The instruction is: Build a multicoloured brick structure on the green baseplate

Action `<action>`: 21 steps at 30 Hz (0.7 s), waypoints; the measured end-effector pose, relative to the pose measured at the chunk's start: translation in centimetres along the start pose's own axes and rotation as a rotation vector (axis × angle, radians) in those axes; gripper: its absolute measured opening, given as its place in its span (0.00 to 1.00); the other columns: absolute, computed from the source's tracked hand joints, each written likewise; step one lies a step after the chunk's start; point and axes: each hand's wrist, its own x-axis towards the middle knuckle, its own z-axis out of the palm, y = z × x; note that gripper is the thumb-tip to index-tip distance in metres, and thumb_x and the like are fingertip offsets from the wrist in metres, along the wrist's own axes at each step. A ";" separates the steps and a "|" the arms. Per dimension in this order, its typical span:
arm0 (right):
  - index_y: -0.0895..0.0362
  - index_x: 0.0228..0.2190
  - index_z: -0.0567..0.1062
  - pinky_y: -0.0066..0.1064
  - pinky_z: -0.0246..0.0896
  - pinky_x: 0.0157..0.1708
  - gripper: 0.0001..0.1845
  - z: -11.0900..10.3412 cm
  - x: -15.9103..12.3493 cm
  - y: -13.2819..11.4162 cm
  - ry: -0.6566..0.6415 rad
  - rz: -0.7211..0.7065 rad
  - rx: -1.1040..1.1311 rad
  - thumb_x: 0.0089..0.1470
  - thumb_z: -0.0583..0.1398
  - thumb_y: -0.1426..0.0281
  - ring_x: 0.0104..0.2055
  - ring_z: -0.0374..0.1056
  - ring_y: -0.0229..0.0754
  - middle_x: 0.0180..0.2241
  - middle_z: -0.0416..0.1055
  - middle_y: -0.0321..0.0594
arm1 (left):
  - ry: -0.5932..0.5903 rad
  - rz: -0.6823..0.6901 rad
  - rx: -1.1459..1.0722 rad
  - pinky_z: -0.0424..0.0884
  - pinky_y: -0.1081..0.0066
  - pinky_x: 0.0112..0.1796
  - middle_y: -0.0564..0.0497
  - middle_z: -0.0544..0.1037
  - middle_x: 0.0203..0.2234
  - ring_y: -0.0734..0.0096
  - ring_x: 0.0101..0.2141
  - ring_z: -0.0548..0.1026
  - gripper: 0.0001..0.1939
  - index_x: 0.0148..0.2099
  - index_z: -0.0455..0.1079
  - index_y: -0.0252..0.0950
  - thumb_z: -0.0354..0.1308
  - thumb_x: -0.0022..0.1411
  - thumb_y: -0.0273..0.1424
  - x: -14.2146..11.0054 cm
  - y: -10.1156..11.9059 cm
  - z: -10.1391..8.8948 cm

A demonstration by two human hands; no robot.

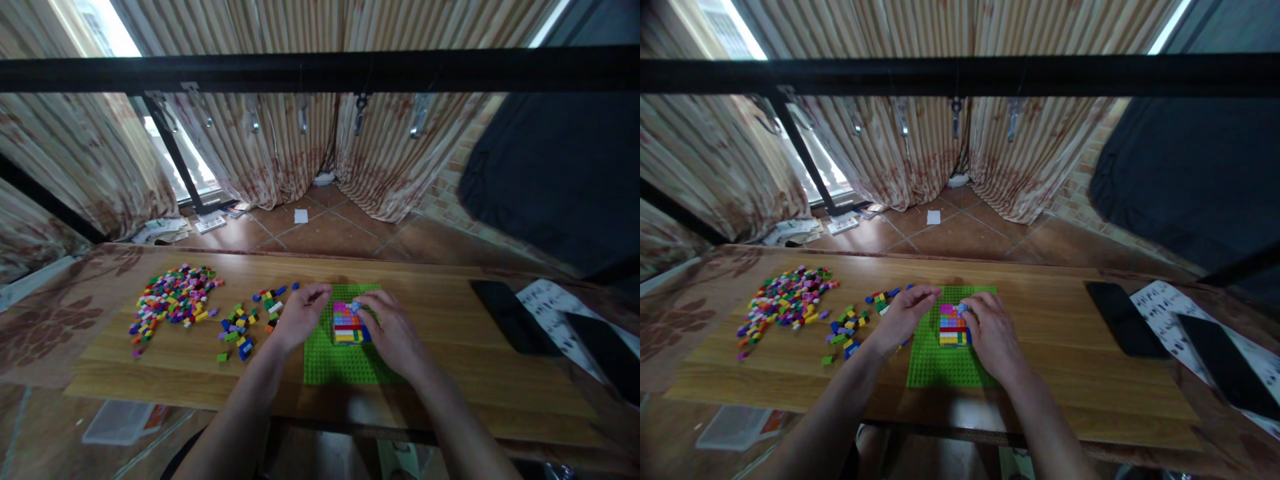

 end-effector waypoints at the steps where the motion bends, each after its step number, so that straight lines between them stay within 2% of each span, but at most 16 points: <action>1: 0.54 0.40 0.75 0.42 0.62 0.47 0.12 0.2 0.1 -0.2 -0.014 -0.005 -0.004 0.60 0.53 0.69 0.45 0.65 0.46 0.40 0.70 0.44 | -0.012 0.009 -0.002 0.69 0.73 0.41 0.49 0.78 0.35 0.71 0.37 0.74 0.12 0.41 0.74 0.32 0.54 0.59 0.34 0.0 -0.2 0.3; 5: 0.55 0.41 0.75 0.42 0.61 0.48 0.11 0.7 0.5 -0.3 -0.057 -0.011 0.019 0.59 0.54 0.71 0.46 0.64 0.46 0.41 0.70 0.44 | -0.041 0.009 -0.032 0.69 0.71 0.44 0.48 0.79 0.38 0.70 0.39 0.75 0.14 0.46 0.72 0.33 0.53 0.60 0.31 0.2 -0.7 1.3; 9: 0.54 0.40 0.76 0.40 0.61 0.47 0.11 0.8 0.7 -0.1 -0.065 0.014 0.099 0.58 0.55 0.71 0.45 0.65 0.44 0.40 0.70 0.42 | -0.044 -0.014 -0.037 0.70 0.72 0.42 0.48 0.79 0.38 0.70 0.38 0.75 0.15 0.47 0.72 0.32 0.53 0.59 0.29 0.2 -0.8 2.0; 17: 0.55 0.39 0.76 0.37 0.61 0.46 0.10 1.0 1.1 0.4 -0.096 0.079 0.231 0.55 0.57 0.72 0.43 0.67 0.42 0.39 0.71 0.40 | 0.028 -0.056 -0.023 0.70 0.74 0.35 0.50 0.79 0.31 0.72 0.31 0.74 0.14 0.45 0.73 0.31 0.55 0.58 0.30 0.3 -0.5 2.3; 21: 0.55 0.38 0.77 0.38 0.61 0.46 0.10 0.9 1.3 0.3 -0.099 0.070 0.226 0.55 0.56 0.72 0.43 0.66 0.42 0.39 0.70 0.41 | -0.013 -0.116 -0.126 0.70 0.73 0.31 0.50 0.78 0.28 0.72 0.28 0.74 0.17 0.46 0.71 0.29 0.59 0.55 0.32 0.2 -0.4 2.7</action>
